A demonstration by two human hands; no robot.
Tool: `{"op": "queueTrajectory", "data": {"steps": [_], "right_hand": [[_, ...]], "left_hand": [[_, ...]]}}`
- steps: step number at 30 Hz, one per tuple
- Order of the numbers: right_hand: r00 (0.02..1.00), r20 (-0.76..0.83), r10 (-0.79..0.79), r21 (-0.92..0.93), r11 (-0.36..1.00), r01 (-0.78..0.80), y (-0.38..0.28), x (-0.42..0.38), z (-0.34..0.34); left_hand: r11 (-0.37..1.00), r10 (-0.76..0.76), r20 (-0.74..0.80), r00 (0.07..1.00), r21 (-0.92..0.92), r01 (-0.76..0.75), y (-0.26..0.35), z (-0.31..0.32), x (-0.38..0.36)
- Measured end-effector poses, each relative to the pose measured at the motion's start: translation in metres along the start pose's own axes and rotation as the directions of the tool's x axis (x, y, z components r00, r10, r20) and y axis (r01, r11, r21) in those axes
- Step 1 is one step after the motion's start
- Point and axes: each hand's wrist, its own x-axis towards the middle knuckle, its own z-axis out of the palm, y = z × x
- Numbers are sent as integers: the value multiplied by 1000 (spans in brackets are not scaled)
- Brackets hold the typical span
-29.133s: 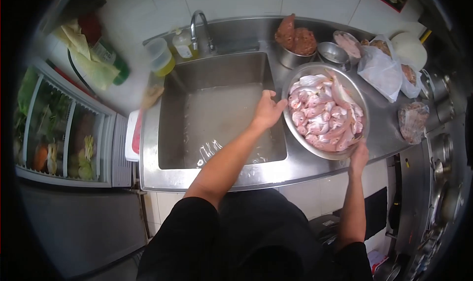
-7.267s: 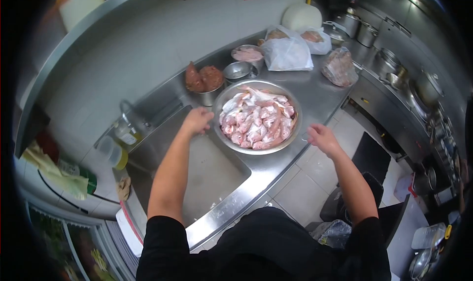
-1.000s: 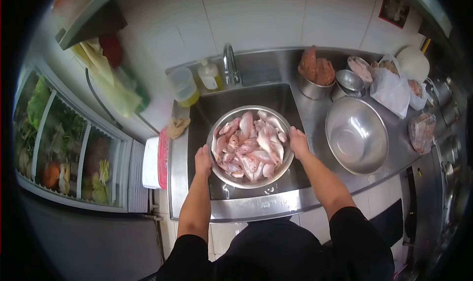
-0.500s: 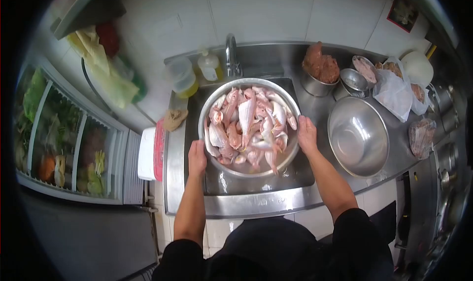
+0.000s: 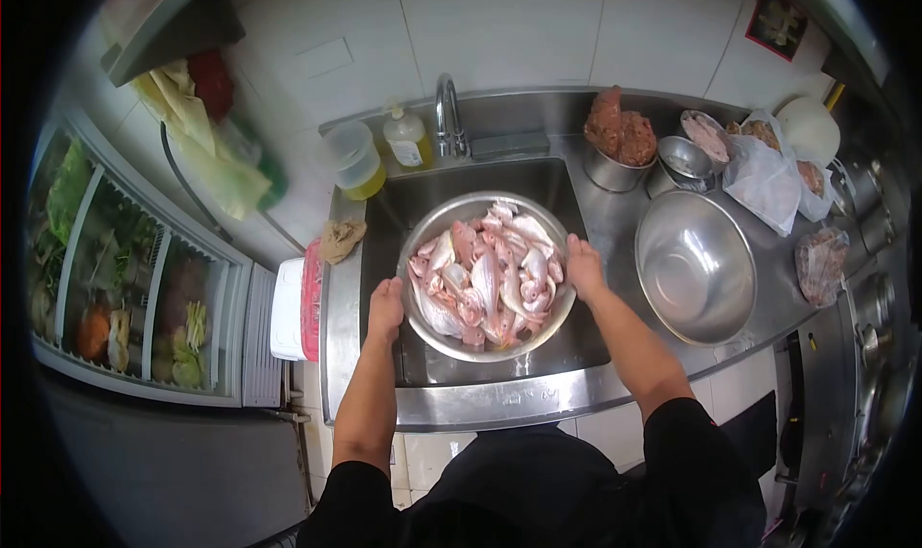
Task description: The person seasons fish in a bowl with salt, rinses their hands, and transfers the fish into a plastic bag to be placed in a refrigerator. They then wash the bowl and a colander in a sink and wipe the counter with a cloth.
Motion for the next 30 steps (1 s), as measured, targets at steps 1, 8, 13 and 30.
{"op": "queueTrajectory", "data": {"steps": [1, 8, 13, 30], "right_hand": [[994, -62, -90, -13, 996, 90, -23, 0, -8], [980, -57, -191, 52, 980, 194, -17, -6, -8], [999, -30, 45, -57, 997, -46, 26, -17, 13], [995, -62, -75, -77, 995, 70, 4, -32, -8]], "left_hand": [[1000, 26, 22, 999, -3, -26, 8, -2, 2], [997, -63, 76, 995, -44, 66, 20, -4, -3], [999, -22, 7, 1000, 33, 22, -19, 4, 6], [990, -104, 34, 994, 99, 100, -24, 4, -16]]}}
